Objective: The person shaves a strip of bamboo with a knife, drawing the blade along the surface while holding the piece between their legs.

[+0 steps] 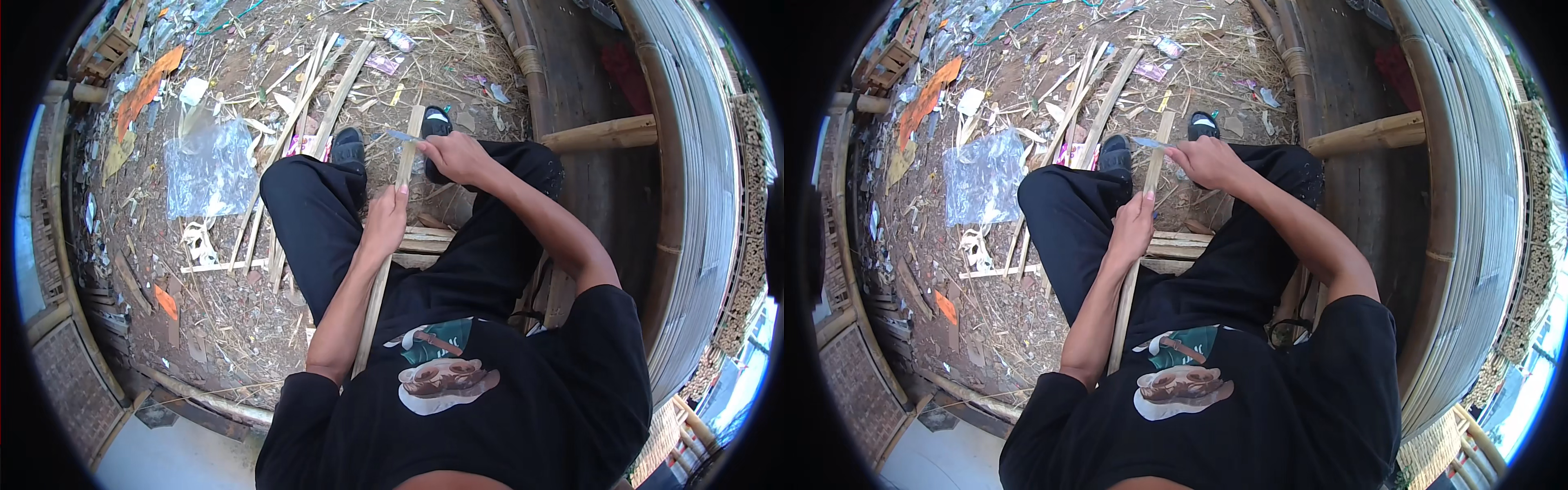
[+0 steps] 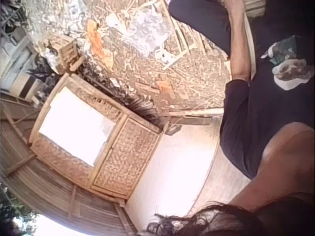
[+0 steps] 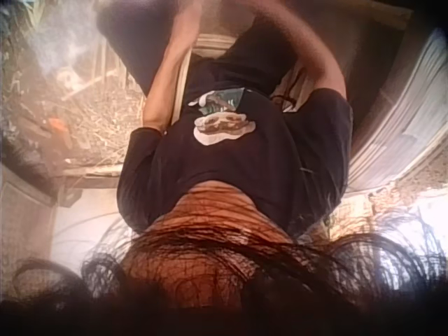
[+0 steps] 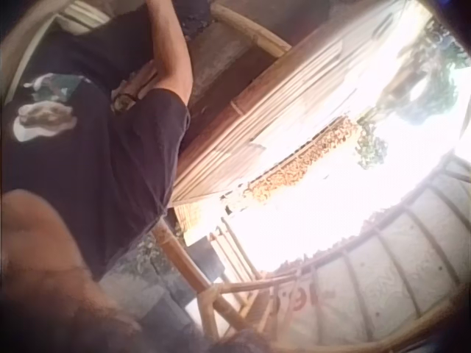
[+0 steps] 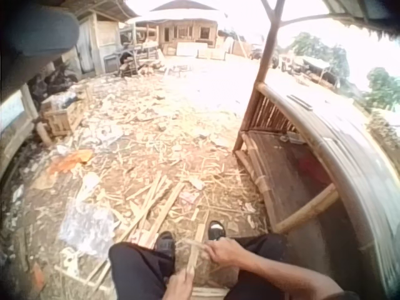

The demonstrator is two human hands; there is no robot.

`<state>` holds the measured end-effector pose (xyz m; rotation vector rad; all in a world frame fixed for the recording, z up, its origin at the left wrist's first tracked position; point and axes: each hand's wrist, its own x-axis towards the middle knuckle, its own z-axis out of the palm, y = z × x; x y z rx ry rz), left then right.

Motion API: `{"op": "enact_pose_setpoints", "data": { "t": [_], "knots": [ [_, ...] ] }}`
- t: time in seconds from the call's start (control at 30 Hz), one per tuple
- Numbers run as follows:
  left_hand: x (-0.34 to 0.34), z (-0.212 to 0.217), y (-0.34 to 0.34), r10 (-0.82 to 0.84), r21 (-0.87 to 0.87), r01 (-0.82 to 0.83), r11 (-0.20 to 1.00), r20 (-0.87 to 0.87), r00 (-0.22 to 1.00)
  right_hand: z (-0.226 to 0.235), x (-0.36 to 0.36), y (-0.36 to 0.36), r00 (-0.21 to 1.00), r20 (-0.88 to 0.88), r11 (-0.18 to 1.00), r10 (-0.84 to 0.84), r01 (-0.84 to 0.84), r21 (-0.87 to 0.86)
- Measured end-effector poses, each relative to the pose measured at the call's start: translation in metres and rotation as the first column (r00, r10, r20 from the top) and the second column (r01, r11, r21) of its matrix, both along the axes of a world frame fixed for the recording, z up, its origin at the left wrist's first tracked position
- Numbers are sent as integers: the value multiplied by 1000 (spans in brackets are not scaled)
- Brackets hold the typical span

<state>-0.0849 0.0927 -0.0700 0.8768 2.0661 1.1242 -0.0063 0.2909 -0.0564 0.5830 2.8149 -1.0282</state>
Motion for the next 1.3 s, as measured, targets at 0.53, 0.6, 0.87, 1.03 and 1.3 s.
{"op": "enact_pose_setpoints", "data": {
  "t": [0.53,0.6,0.87,1.03,1.3],
  "knots": [
    [-2,3,-3,44,-102,-20,995,242,969,-3,-9,-2,992,-113,998,-58,56,-14],
    [-4,0,-2,59,-83,-35,996,309,949,0,-5,-19,993,-119,1000,12,-14,-10],
    [-2,10,0,40,-91,-16,996,267,963,1,-6,0,994,-90,998,57,-53,44],
    [-2,14,0,53,-127,-19,992,270,962,1,-6,-16,993,-119,998,0,-7,-60],
    [-4,14,-2,57,-161,-10,987,294,954,3,-9,-7,997,-68,996,19,-25,-90]
  ]
}}
